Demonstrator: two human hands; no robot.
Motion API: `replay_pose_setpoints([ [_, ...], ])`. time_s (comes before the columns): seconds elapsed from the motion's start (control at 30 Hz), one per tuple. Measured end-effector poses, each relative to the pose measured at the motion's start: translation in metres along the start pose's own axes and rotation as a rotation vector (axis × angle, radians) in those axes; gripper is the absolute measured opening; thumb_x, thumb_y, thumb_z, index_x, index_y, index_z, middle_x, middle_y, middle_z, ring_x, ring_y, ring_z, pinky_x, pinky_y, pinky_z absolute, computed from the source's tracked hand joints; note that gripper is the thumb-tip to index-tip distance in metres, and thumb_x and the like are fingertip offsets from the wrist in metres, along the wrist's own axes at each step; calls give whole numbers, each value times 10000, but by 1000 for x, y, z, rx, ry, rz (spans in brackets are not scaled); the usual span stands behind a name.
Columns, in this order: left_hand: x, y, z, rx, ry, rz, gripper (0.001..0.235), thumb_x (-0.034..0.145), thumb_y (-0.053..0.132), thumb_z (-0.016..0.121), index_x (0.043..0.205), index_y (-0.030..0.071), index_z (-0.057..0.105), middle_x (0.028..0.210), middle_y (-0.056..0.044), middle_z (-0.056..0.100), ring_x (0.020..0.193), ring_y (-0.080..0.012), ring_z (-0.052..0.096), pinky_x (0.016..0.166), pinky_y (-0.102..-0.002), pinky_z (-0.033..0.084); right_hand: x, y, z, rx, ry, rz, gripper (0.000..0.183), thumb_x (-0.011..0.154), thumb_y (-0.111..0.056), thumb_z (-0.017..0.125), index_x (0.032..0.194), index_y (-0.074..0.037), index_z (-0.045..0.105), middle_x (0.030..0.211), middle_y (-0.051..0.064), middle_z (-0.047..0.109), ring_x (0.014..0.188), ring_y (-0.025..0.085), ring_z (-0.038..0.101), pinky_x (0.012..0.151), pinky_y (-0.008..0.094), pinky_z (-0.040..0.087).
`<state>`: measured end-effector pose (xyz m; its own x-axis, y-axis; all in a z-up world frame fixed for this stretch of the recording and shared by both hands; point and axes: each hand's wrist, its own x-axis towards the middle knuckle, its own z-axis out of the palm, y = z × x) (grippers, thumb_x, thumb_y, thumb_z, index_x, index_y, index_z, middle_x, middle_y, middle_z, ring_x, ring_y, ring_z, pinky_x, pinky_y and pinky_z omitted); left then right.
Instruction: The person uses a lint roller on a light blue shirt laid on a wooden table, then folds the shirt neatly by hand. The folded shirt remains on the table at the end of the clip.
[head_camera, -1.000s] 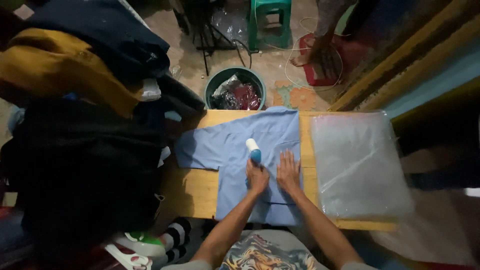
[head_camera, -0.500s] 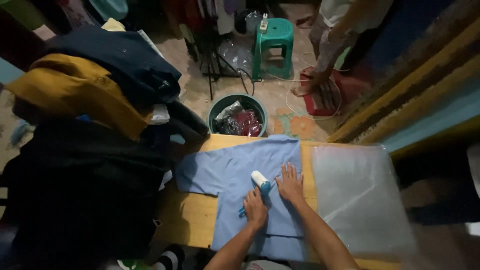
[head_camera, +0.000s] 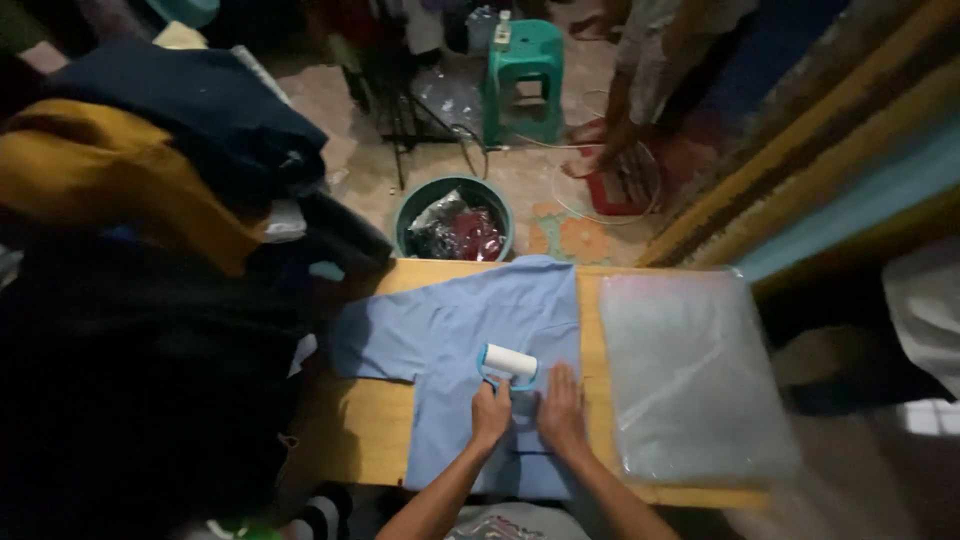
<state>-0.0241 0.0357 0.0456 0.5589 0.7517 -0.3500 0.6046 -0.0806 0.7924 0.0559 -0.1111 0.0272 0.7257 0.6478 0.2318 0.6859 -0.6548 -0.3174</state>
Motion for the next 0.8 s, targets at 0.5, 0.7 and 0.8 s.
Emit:
replay_pose_setpoints([
  [0.5,146,81,126,136,-45,10,661,1015,603,451,1021,8,738,1069,-268,727,1131,-470,663,971,-571,509,-20,-9,9,-353,-275,168,844,921,-501,490,1611,-71,263,1697,151,227,1570,339,200,1185,644,200],
  [0.7,219,93,156,-329,43,-195,384,842,408,544,766,94,750,641,-75,733,472,-228,705,504,-363,591,-22,-10,7,-82,-133,190,782,984,-515,460,1584,-29,332,1671,212,264,1550,407,228,1201,679,99],
  [0.8,155,59,145,-422,10,44,445,958,361,533,752,4,701,745,-235,680,766,-395,679,740,-484,507,-23,-12,3,-74,-174,216,707,1044,-490,428,1558,-9,362,1701,200,193,1570,391,175,1206,665,123],
])
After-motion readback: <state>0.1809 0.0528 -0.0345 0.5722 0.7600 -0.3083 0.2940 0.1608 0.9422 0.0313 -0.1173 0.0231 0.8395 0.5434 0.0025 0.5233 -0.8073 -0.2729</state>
